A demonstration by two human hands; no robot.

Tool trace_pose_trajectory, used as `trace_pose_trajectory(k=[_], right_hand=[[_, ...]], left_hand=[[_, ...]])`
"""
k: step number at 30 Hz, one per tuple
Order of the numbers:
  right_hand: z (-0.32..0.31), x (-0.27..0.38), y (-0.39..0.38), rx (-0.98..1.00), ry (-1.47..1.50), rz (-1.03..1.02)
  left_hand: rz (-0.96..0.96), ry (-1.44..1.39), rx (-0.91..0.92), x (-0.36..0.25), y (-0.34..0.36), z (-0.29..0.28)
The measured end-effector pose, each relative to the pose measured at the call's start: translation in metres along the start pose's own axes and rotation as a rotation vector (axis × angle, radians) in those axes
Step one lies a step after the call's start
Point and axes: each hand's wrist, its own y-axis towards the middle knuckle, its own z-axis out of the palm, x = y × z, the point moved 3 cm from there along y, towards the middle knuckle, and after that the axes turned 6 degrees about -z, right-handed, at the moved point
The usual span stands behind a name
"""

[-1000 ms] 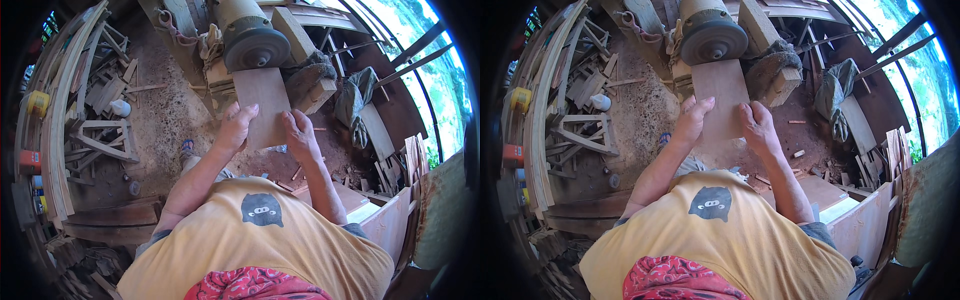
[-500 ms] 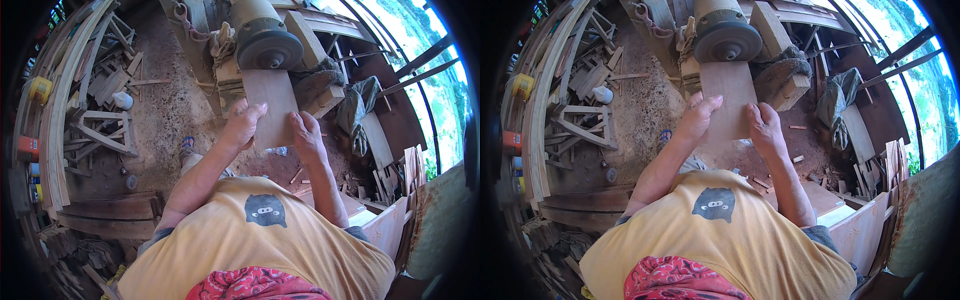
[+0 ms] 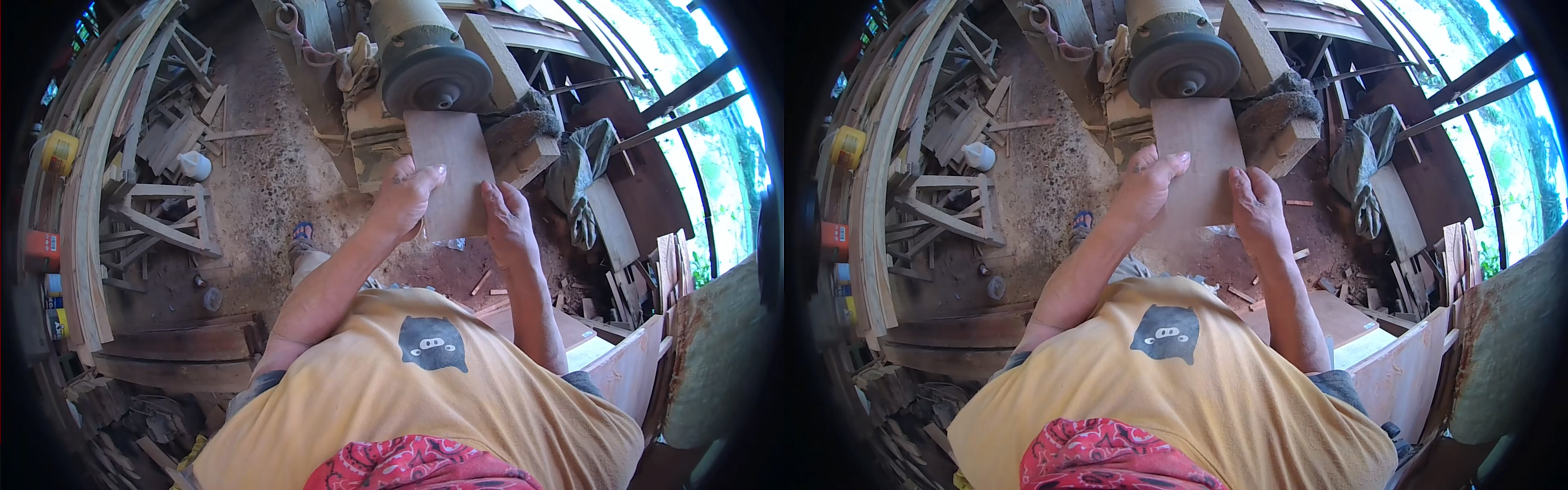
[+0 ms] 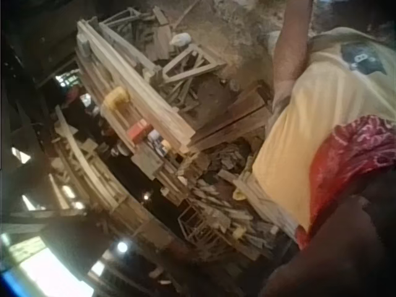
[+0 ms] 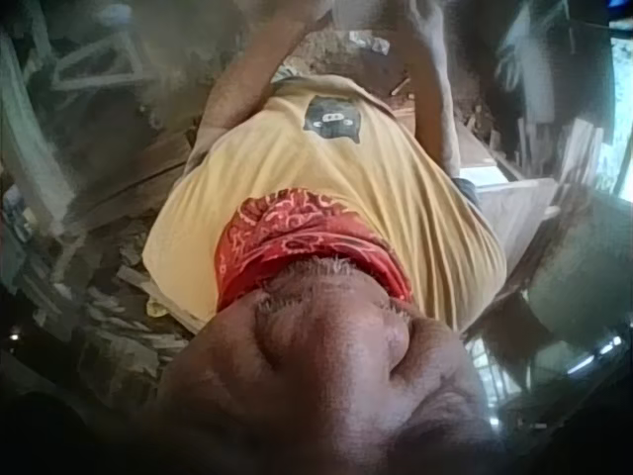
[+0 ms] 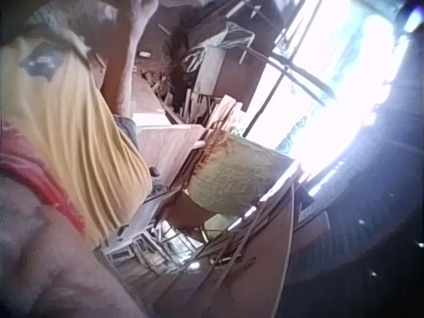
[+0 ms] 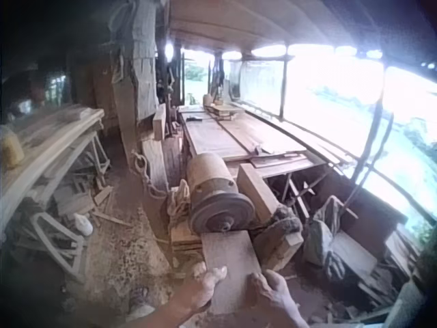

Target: The person saws a wooden board using a hand saw, picks up the cut piece from the floor, and sands its edges against a grinding machine.

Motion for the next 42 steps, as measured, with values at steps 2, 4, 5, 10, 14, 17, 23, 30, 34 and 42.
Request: trace_pose_trajectory(k=[2,4,5,10,14,17,23,30,34,42], right_hand=[[0.0,-0.002,0.002,-0.024,-0.048,0.076],[0.006,0.002,0.002,0.034,-0.034,0.025],[0.01,0.004,0.001,0.076,-0.034,0.013],[0.02,0.011,-0.007,0.077,-0.066,0.044],[0.017,0.008,-0.005,0.061,-0.056,0.024],[0.009,0.0,-0.001,0.026,0.02,0.015],[-0.003,-0.005,0.003,-0.008,0.11,-0.013],[0.017,0.003,-0.002,0.053,0.057,0.093],[0.031,0.004,-0.014,0.135,-0.08,0.108],[0.013,0.001,-0.021,0.371,-0.141,-0.076]], left_hand=[[0.045,-0.007,0.017,-0.001,0.0,-0.001],[0.045,-0.016,0.01,0.0,-0.002,-0.006],[0.056,-0.035,0.013,-0.001,-0.004,-0.011],[0.024,-0.048,0.056,-0.001,-0.007,-0.028],[0.059,-0.05,0.059,0.001,-0.004,-0.022],[0.046,-0.001,0.03,0.004,0.004,-0.013],[0.0,-0.034,0.08,0.01,0.012,-0.005],[0.022,0.037,0.038,0.005,0.0,-0.032],[-0.02,-0.1,0.066,0.003,-0.018,-0.043],[0.003,-0.239,-0.099,-0.001,-0.042,-0.061]])
